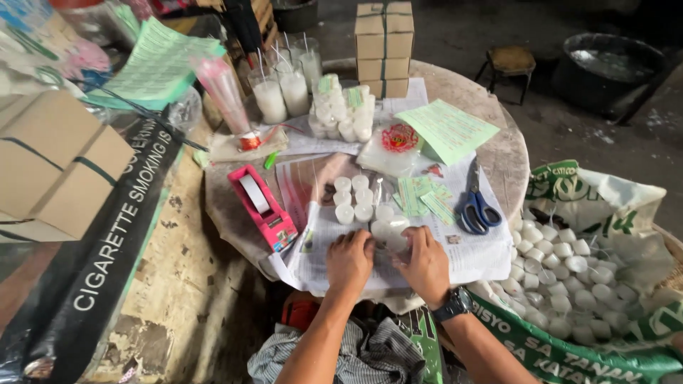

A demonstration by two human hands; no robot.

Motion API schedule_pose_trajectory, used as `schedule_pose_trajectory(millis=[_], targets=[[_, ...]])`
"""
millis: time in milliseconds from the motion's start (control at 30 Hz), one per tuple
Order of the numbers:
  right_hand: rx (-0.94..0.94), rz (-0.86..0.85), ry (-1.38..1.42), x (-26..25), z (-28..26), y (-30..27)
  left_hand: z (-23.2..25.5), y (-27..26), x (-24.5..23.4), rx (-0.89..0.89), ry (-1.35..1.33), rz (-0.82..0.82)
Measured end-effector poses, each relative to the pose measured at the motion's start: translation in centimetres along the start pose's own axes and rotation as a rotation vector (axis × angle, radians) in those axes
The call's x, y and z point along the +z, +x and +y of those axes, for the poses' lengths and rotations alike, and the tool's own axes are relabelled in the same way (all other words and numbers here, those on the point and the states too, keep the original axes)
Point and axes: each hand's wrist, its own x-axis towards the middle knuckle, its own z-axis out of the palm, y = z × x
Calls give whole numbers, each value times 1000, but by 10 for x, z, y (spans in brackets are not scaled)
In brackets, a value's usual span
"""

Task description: Trimming the wicks of small white candles with scissors and placing them into a plastic bag for packaging.

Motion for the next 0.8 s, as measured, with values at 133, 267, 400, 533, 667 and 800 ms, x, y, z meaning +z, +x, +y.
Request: schedule_pose_trajectory(millis=[133,267,400,533,667,800], targets=[[95,11,-131,26,23,-5,4,4,-10,-19,-39,-59],[190,-4,-125,15,18,0,17,11,-27,-139,-22,-241],[253,-68,-130,24,36,3,27,23,-41,-165,14,-389],[173,-62,-168,24,35,1,24,26,-26,-157,73,-404],[94,-46,-179,26,39,-1,18,26,-14,-97,87,-331],[71,-61,-176,30,41,10,18,30,-12,-77,80,-305]])
